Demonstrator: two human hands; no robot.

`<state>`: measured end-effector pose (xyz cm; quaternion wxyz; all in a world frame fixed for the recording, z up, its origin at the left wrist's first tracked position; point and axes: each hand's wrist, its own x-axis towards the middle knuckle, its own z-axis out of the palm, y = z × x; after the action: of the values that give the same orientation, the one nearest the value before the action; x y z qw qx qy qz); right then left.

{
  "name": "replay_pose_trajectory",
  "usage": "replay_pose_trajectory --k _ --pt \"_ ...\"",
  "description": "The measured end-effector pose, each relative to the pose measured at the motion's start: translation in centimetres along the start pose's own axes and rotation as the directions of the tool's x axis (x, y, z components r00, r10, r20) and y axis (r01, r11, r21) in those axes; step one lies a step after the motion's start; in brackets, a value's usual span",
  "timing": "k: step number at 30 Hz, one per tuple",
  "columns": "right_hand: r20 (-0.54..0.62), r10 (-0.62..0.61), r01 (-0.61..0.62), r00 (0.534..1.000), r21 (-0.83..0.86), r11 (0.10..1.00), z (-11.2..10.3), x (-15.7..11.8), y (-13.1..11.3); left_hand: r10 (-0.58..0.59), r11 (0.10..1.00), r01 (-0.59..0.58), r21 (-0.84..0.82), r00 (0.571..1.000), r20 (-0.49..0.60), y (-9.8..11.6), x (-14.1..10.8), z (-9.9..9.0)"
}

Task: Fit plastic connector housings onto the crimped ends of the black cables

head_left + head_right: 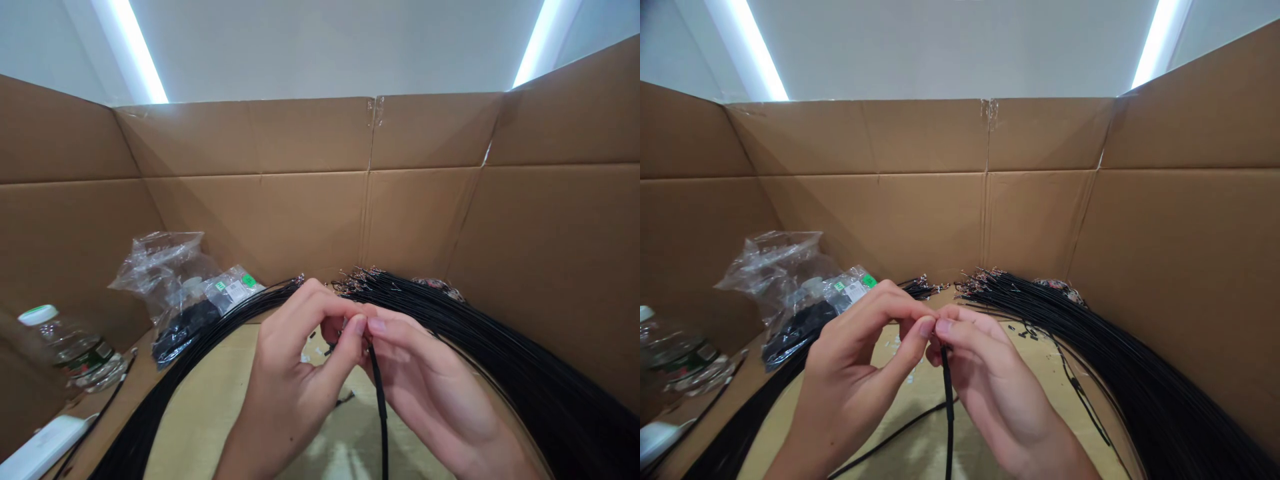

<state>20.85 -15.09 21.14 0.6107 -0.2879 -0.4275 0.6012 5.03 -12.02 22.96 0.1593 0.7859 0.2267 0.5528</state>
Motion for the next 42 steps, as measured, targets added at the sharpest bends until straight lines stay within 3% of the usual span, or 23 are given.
replay_pose_trajectory --k 4,7,11,15,19,21,23,25,26,28,30,33,37,39,42 --pt "-0.057 -0.033 0.033 0.998 -0.005 0.999 0.05 0.04 0.31 -0.028 0.999 0.029 0.025 0.999 -0.038 0.07 -0.01 0.15" --pt "-0.052 -0.220 0.209 0.974 -0.169 0.963 -0.13 0.07 0.31 -0.125 0.991 0.123 -0.058 0.991 -0.043 0.26 0.03 0.15" --pt "-0.016 -0.570 0.486 0.822 -0.503 0.715 -0.07 0.00 0.31 -0.292 0.929 0.295 -0.224 0.955 0.047 0.10 0.18 -0.04" --pt "0.063 -0.756 0.532 0.651 -0.749 0.396 0.22 -0.31 0.66 -0.370 0.877 0.380 -0.294 0.925 0.089 -0.23 0.14 -0.23" --pt "0.267 -0.842 0.573 0.468 -0.817 0.060 0.22 -0.44 0.99 -0.377 0.866 0.391 -0.312 0.920 0.106 -0.16 0.01 -0.39" --pt "0.336 -0.843 0.573 0.420 -0.818 -0.041 0.20 -0.44 1.00 -0.379 0.862 0.394 -0.321 0.919 0.110 -0.07 0.01 -0.46" --pt "0.365 -0.840 0.580 0.401 -0.811 -0.076 0.25 -0.48 0.95 -0.381 0.860 0.393 -0.326 0.919 0.103 -0.04 -0.01 -0.50" --pt "0.325 -0.836 0.591 0.442 -0.807 -0.001 0.38 -0.56 0.90 -0.374 0.866 0.379 -0.326 0.924 0.081 -0.07 -0.07 -0.50" --pt "0.271 -0.826 0.590 0.495 -0.802 0.091 0.44 -0.61 0.86 -0.365 0.872 0.366 -0.325 0.929 0.068 -0.10 -0.12 -0.49" --pt "0.136 -0.747 0.568 0.651 -0.740 0.360 0.48 -0.63 0.73 -0.343 0.884 0.340 -0.320 0.938 0.051 -0.16 -0.24 -0.43" --pt "0.043 -0.590 0.499 0.806 -0.584 0.640 0.34 -0.51 0.52 -0.323 0.896 0.322 -0.306 0.945 0.048 -0.21 -0.32 -0.36" --pt "0.036 -0.316 0.311 0.948 -0.300 0.902 -0.09 -0.18 0.22 -0.276 0.920 0.276 -0.278 0.960 0.040 -0.25 -0.29 -0.23" --pt "0.044 -0.083 0.086 0.996 -0.069 0.994 -0.42 -0.01 0.11 -0.201 0.948 0.203 -0.245 0.979 0.036 -0.26 -0.21 -0.11" --pt "0.051 -0.086 0.089 0.995 -0.051 0.995 -0.37 -0.06 0.13 -0.180 0.955 0.184 -0.233 0.983 0.040 -0.18 -0.27 -0.04" --pt "0.061 -0.198 0.204 0.978 -0.122 0.971 -0.28 -0.10 0.17 -0.202 0.946 0.202 -0.252 0.979 0.026 0.03 -0.44 0.17"
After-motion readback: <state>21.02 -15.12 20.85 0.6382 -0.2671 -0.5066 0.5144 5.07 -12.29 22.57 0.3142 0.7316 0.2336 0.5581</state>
